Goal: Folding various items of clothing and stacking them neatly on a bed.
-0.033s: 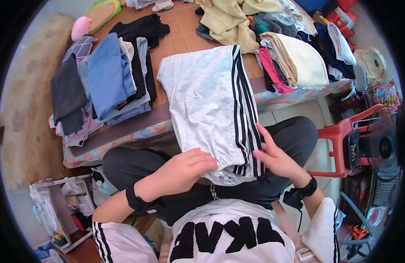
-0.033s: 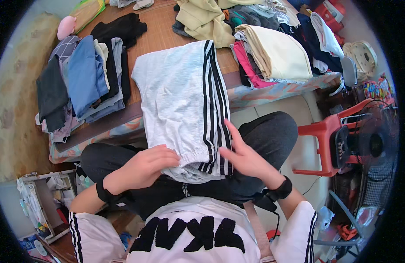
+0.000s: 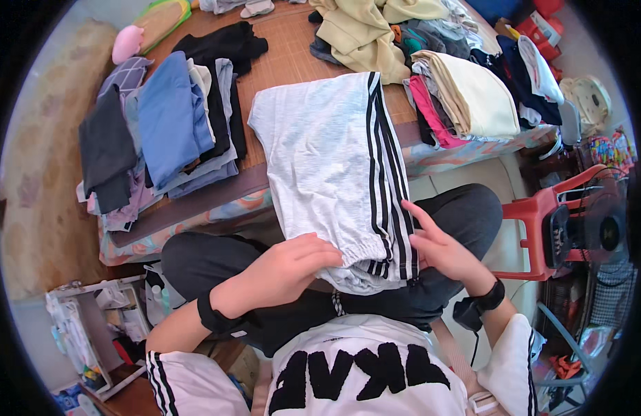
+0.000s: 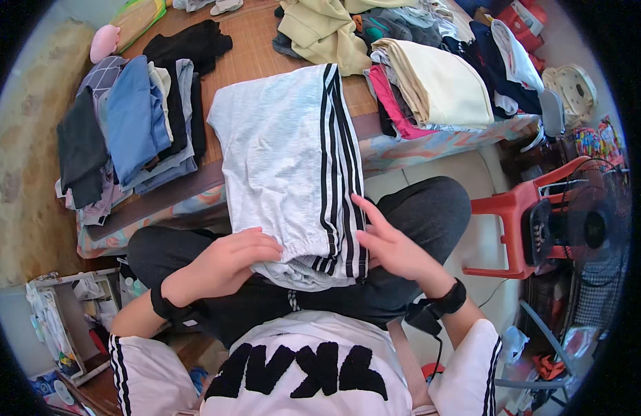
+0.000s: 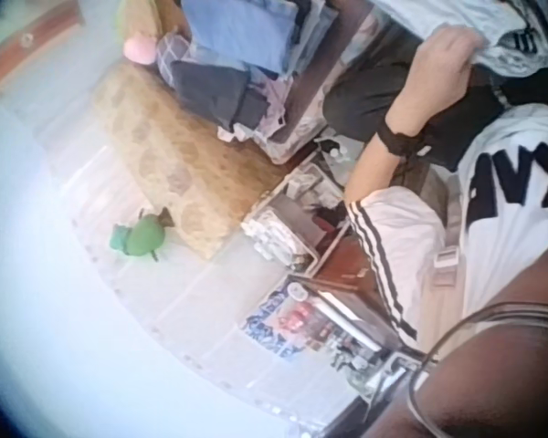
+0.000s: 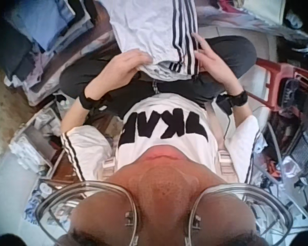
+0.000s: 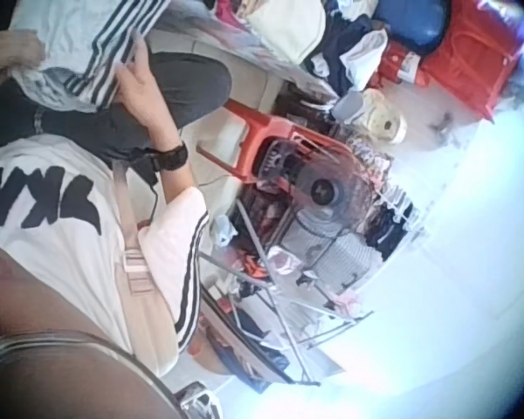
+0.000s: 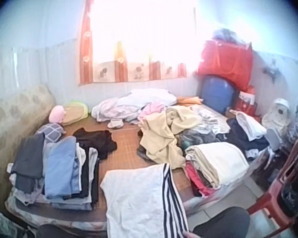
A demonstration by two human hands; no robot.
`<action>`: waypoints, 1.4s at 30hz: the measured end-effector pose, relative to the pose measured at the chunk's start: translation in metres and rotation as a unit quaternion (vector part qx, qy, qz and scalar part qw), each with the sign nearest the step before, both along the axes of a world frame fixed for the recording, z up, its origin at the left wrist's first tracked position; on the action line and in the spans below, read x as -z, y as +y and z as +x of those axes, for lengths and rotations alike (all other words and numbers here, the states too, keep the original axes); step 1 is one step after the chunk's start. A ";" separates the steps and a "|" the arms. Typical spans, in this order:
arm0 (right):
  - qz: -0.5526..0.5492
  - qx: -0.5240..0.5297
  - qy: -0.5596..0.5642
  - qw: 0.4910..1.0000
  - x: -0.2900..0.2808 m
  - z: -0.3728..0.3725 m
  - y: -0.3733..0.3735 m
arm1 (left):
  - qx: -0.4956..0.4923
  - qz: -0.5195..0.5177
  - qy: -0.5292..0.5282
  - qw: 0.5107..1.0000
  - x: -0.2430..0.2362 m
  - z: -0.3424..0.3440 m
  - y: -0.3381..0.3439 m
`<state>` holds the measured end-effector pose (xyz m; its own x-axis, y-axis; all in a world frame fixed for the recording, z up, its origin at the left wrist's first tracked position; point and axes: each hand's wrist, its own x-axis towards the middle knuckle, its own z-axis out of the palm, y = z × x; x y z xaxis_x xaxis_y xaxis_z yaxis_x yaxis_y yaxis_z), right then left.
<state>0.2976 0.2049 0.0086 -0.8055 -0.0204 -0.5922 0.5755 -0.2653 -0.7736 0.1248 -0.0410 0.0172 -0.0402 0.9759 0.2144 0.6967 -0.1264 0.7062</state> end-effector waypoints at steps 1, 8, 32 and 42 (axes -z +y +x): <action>-0.109 0.006 0.019 0.994 -0.001 0.005 0.008 | -0.013 -0.018 -0.072 0.997 -0.003 -0.003 -0.001; 0.186 -0.209 0.260 0.924 -0.015 0.006 -0.008 | -0.105 0.017 -0.205 0.973 -0.009 0.010 -0.005; 0.300 -0.193 0.084 0.930 -0.053 -0.110 0.046 | -0.241 0.032 -0.460 0.854 -0.002 -0.059 0.045; 0.083 0.166 0.038 0.982 0.041 -0.226 0.079 | -0.488 0.000 -0.475 0.733 0.094 -0.174 0.092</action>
